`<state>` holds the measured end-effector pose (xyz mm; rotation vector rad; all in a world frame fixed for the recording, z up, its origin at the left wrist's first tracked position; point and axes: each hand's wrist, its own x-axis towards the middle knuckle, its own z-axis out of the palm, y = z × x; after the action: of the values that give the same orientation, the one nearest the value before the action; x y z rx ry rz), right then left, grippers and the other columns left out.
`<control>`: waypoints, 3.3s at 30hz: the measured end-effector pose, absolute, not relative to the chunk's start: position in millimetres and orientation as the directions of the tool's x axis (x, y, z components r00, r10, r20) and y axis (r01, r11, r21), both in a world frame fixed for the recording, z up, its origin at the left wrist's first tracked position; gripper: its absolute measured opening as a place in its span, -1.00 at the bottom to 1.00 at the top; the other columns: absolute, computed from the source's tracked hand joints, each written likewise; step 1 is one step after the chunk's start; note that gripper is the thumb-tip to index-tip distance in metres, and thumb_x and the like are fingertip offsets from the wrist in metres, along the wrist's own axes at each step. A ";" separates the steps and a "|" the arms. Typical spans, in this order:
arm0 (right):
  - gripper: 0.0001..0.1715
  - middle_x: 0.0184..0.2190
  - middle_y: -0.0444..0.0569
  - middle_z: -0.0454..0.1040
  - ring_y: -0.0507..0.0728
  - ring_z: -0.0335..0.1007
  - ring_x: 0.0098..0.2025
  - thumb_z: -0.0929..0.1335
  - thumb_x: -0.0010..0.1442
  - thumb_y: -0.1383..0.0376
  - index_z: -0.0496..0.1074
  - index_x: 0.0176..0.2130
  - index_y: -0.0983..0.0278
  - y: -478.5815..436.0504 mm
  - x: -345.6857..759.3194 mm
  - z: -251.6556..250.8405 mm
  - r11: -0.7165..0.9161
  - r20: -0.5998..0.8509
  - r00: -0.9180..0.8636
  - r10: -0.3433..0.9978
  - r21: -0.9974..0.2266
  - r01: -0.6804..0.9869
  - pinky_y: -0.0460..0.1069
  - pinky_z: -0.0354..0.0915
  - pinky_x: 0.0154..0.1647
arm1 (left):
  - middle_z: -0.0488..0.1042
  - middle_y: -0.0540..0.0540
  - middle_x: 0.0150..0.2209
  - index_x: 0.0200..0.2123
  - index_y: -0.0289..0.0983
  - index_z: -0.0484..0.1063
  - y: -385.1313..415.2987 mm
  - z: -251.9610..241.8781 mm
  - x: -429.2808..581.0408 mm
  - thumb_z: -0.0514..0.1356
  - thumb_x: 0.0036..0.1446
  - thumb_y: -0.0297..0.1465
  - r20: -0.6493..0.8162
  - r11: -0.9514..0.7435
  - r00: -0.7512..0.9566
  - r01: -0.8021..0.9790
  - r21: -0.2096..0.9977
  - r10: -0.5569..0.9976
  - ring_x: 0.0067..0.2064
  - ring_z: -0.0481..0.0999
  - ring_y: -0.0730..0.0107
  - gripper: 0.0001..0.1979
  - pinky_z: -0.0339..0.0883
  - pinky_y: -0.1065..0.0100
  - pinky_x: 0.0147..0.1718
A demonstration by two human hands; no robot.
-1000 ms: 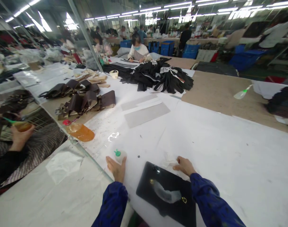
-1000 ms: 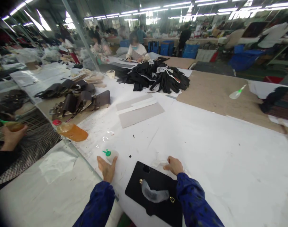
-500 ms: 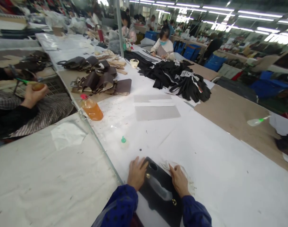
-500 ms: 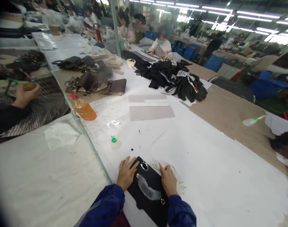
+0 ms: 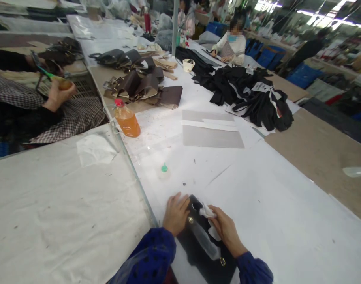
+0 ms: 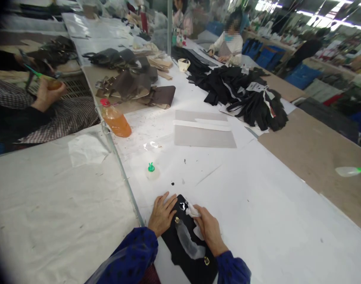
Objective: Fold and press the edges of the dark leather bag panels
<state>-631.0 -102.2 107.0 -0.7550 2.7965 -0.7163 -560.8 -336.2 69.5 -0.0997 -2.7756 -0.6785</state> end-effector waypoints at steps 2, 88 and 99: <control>-0.70 -0.20 -0.07 0.56 0.11 0.57 -0.28 0.24 0.39 0.14 0.49 -0.02 0.09 -111.4 -631.3 108.8 0.731 -0.037 -0.829 -0.558 -0.494 -0.471 -0.06 0.46 -0.30 | 0.44 -0.11 0.25 0.20 -0.27 0.35 -337.4 68.9 -561.8 0.14 0.26 -0.46 0.276 0.881 -0.961 0.123 0.457 -0.009 0.30 0.28 -0.08 -0.56 0.18 -0.16 0.19; -0.70 -0.30 -0.10 0.50 0.06 0.46 -0.30 0.36 0.36 0.12 0.46 -0.22 0.32 -143.6 -645.1 98.6 0.957 -0.391 -0.903 -0.178 -0.282 -0.067 0.03 0.43 -0.23 | 0.37 -0.23 0.25 0.17 -0.27 0.36 -333.3 62.4 -563.8 0.22 0.27 -0.38 0.265 0.898 -0.964 0.110 0.425 -0.008 0.30 0.29 -0.01 -0.59 0.26 -0.13 0.19; -0.74 -0.33 -0.12 0.51 0.06 0.48 -0.30 0.37 0.36 0.17 0.47 -0.25 0.33 -121.2 -630.8 113.1 0.972 -0.472 -0.870 -0.143 -0.231 -0.034 0.03 0.46 -0.22 | 0.38 -0.24 0.25 0.18 -0.29 0.35 -335.7 62.4 -564.8 0.21 0.27 -0.38 0.242 0.889 -0.970 0.087 0.449 -0.028 0.31 0.29 0.00 -0.58 0.23 -0.12 0.21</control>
<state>-630.8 -121.2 113.1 -0.1253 2.6150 -0.2941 -564.8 -335.7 62.4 -0.0445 -2.8145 -0.6849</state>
